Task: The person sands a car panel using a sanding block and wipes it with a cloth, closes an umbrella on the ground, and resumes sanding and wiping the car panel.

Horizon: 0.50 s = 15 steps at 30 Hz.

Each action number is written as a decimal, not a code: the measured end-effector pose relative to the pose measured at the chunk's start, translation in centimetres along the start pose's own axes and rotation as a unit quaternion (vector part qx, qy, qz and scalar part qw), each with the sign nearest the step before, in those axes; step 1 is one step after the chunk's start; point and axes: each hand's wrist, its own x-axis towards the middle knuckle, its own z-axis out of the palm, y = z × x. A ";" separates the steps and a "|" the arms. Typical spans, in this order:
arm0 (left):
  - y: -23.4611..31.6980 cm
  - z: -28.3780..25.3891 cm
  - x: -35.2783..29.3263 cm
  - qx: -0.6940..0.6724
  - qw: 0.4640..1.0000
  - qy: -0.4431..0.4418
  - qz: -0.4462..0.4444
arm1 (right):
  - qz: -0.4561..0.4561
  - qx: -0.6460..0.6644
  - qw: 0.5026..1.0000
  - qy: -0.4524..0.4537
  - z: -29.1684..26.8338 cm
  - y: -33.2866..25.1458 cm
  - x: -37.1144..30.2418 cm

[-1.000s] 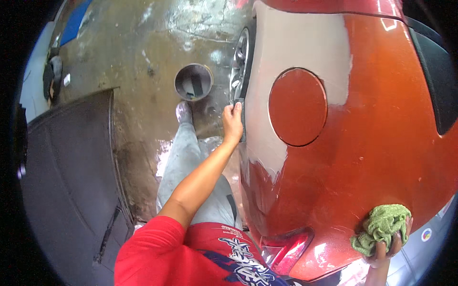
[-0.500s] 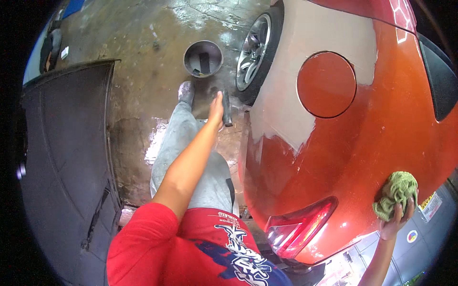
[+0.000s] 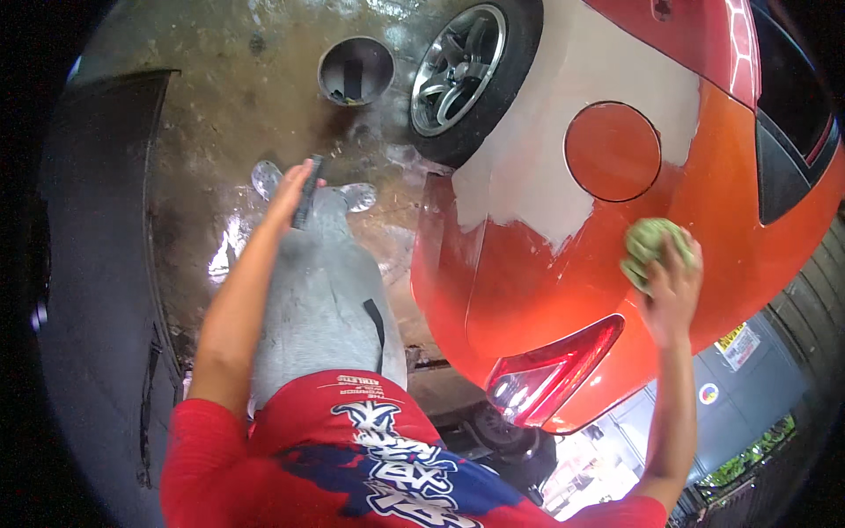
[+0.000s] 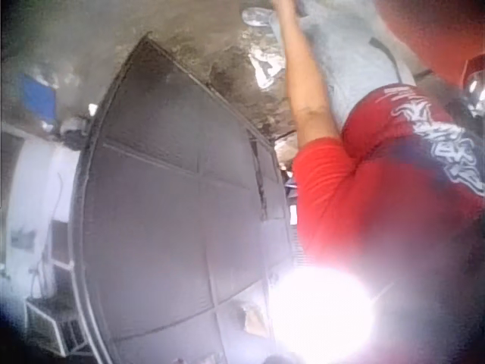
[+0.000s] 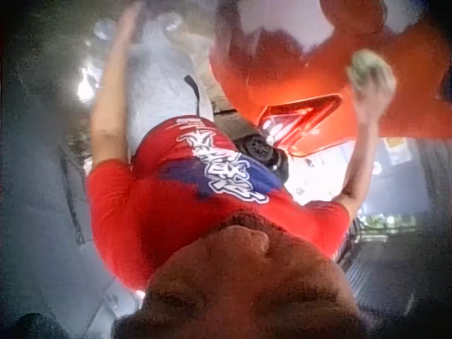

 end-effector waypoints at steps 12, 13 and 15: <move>-3.3 -22.2 -3.9 -0.174 0.975 0.139 0.004 | -0.048 -0.040 0.995 -0.077 16.6 -12.6 17.7; -4.0 -22.7 -4.0 -0.174 0.975 0.138 0.002 | -0.068 -0.020 0.995 -0.071 18.1 -13.5 18.5; -4.8 -23.4 -3.9 -0.224 0.965 0.137 0.015 | -0.112 -0.024 0.989 -0.089 21.1 -15.7 20.0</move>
